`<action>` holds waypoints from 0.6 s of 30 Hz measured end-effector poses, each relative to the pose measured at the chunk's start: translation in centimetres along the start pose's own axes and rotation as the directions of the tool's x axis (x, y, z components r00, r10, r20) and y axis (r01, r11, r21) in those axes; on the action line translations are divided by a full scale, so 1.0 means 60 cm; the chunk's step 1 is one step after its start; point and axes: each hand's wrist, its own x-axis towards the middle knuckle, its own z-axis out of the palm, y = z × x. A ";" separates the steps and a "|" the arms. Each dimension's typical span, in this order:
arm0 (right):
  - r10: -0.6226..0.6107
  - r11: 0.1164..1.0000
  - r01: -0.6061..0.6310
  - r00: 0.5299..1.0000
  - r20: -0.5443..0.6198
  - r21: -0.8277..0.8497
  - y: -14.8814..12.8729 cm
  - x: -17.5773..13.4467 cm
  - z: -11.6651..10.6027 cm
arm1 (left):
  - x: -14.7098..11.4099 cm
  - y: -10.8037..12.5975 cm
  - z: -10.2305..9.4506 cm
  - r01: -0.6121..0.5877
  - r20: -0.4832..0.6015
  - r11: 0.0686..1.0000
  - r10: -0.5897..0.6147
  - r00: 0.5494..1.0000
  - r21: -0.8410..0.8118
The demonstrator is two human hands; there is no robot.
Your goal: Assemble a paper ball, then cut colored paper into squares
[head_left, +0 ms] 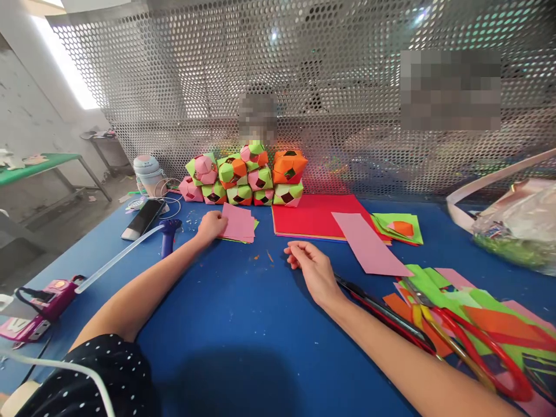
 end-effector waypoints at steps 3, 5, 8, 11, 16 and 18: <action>-0.026 0.998 0.027 0.999 0.019 -0.056 -0.003 0.001 -0.001 | 0.002 -0.005 0.006 -0.045 -0.029 0.986 0.050 0.998 0.159; -0.052 0.992 0.056 0.998 0.035 -0.112 -0.001 0.001 -0.001 | -0.001 -0.006 0.010 -0.079 -0.054 0.969 0.094 0.994 0.233; -0.104 0.966 0.117 0.992 0.065 -0.233 -0.003 -0.003 0.003 | -0.009 -0.003 0.011 -0.138 -0.123 0.945 0.181 0.976 0.298; -0.171 0.893 0.222 0.972 0.159 -0.393 -0.028 -0.008 0.003 | -0.023 0.005 0.013 -0.239 -0.168 0.917 0.303 0.938 0.320; -0.188 0.623 0.363 0.929 0.318 -0.693 -0.103 0.023 -0.054 | -0.056 0.025 0.035 -0.458 -0.085 0.846 0.495 0.865 0.273; -0.128 0.488 0.273 0.962 0.241 -0.829 -0.116 0.050 -0.100 | -0.074 0.033 0.047 -0.538 -0.033 0.812 0.558 0.829 0.227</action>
